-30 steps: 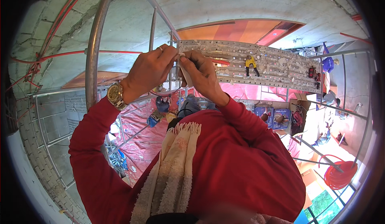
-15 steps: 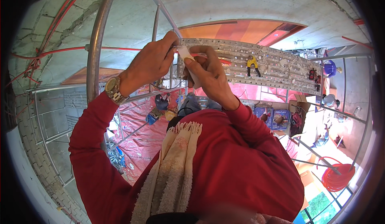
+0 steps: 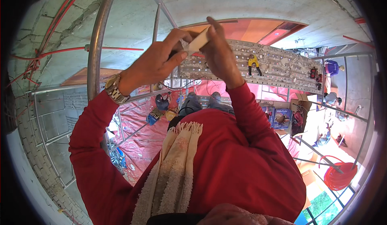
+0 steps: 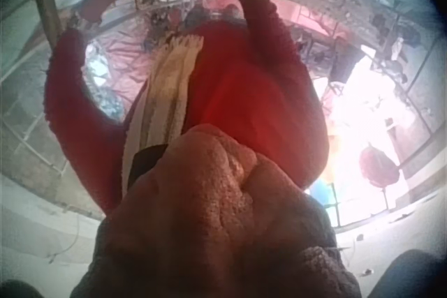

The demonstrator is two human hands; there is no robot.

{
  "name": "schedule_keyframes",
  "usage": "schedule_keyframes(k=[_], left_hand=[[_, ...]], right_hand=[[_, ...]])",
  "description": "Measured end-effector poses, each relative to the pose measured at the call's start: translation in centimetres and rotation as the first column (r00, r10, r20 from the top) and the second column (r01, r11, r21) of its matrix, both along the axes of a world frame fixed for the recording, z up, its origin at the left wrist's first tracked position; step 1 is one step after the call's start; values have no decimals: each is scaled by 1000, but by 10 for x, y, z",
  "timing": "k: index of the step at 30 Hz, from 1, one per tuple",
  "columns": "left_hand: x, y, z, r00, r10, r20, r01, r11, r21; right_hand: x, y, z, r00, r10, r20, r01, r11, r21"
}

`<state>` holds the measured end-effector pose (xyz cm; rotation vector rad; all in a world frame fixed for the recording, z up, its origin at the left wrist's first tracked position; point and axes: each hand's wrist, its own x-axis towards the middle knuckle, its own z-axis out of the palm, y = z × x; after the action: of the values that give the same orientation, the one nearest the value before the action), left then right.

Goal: The person stands on a scaffold and uses a roll of tape to wrap wire ends, then inserts the wires and a conduit into a junction box on the ceiling.

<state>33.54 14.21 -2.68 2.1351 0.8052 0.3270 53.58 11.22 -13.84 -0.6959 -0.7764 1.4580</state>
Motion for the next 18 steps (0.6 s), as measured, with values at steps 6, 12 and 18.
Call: schedule_keyframes(k=[6,12,18], left_hand=[[-9,14,-6,994,105,0,-103,975,197],[-10,14,-10,992,115,-48,-105,977,184],[-8,15,-4,995,83,-51,-72,979,193]], right_hand=[[-16,-38,5,941,108,321,-129,991,46],[-4,-42,26,947,245,210,-229,969,-97],[-18,-38,19,949,117,292,-116,993,-19]])
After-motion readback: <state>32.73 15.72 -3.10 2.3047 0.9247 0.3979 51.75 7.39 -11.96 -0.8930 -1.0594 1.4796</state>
